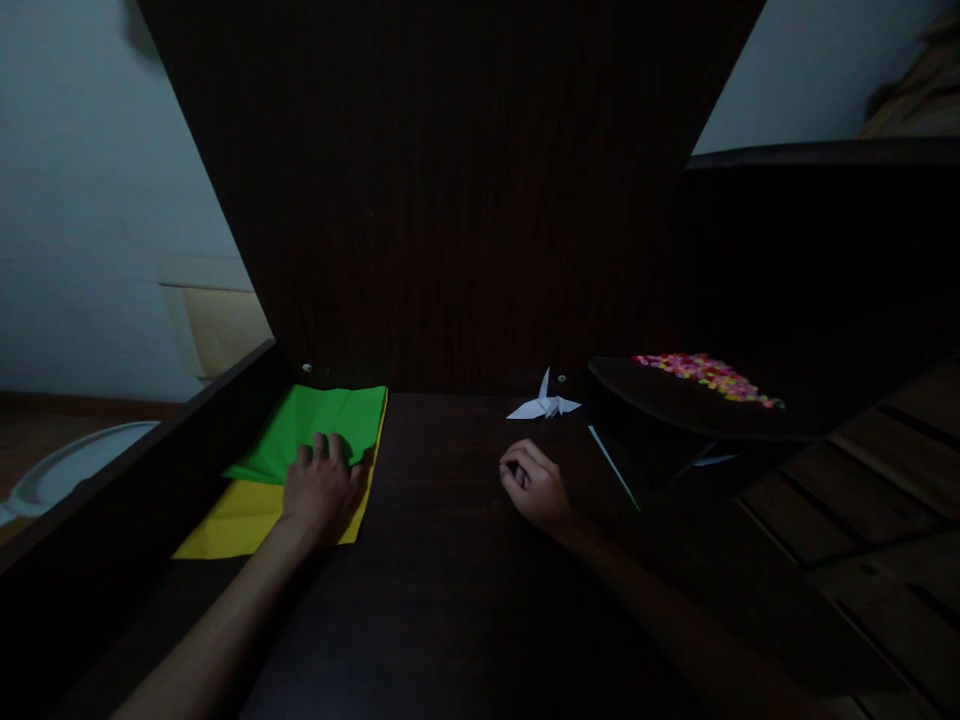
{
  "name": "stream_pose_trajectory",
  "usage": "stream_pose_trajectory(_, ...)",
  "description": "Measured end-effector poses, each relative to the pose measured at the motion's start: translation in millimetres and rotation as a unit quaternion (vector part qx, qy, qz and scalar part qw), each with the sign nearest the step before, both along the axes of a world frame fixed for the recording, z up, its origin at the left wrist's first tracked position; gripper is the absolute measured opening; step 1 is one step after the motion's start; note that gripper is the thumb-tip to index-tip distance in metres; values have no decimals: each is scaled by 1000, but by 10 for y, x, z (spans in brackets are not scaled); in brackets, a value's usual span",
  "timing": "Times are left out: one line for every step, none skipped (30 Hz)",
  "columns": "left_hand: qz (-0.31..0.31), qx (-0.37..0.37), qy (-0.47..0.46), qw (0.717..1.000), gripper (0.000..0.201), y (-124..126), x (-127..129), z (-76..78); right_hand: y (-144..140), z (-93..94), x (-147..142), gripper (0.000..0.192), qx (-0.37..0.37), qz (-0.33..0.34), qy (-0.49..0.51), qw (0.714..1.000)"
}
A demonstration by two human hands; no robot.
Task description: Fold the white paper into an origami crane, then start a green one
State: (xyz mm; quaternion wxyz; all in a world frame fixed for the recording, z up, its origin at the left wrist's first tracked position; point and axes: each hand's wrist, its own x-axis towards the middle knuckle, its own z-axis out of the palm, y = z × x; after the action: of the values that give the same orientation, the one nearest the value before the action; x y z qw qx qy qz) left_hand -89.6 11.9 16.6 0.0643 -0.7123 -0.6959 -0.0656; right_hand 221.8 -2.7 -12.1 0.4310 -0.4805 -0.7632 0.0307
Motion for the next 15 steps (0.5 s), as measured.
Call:
stream_pose_trajectory(18, 5, 19, 1000, 44, 10, -23, 4, -1, -5, 3, 10, 1, 1, 4, 1000)
stream_pose_trajectory(19, 10, 34, 999, 43, 24, -47, 7, -2, -8, 6, 9, 1, 3, 8, 1000)
stream_pose_trajectory(16, 14, 46, 999, 43, 40, -73, 8, -4, -11, 9, 9, 0, 5, 12, 1000)
stream_pose_trajectory(11, 9, 47, 999, 43, 58, -101, 8, -6, -13, 11, 9, -2, 8, 16, 1000)
stream_pose_trajectory(7, -4, 43, 999, 43, 78, -131, 9, -9, -14, 12, 9, -6, 10, 19, 1000)
stream_pose_trajectory(4, -16, 43, 999, 43, 97, -163, 10, -12, -14, 13, 9, -10, 13, 20, 1000)
stream_pose_trajectory(0, -24, 47, 999, 42, 115, -197, 14, -15, -15, 13, 9, -14, 14, 21, 1000)
stream_pose_trajectory(-6, -32, 51, 998, 40, 129, -231, 20, -17, -15, 12, 9, -18, 15, 22, 999)
stream_pose_trajectory(-15, -42, 56, 997, 38, 139, -263, 30, -18, -14, 11, 9, -20, 16, 23, 999)
stream_pose_trajectory(-15, -49, 54, 997, 38, 143, -290, 43, -18, -14, 10, 9, -21, 16, 24, 999)
stream_pose_trajectory(-14, -63, 48, 997, 39, 142, -312, 60, -17, -13, 10, 10, -21, 15, 26, 999)
stream_pose_trajectory(-9, -67, 44, 997, 40, 136, -325, 79, -15, -14, 10, 10, -22, 16, 27, 999)
stream_pose_trajectory(-5, -68, 38, 997, 41, 127, -328, 101, -12, -14, 10, 10, -23, 17, 27, 999)
stream_pose_trajectory(-3, -66, 33, 997, 41, 115, -323, 125, -9, -16, 11, 10, -24, 19, 27, 999)
stream_pose_trajectory(3, -65, 32, 997, 41, 104, -308, 151, -5, -19, 12, 10, -24, 21, 26, 999)
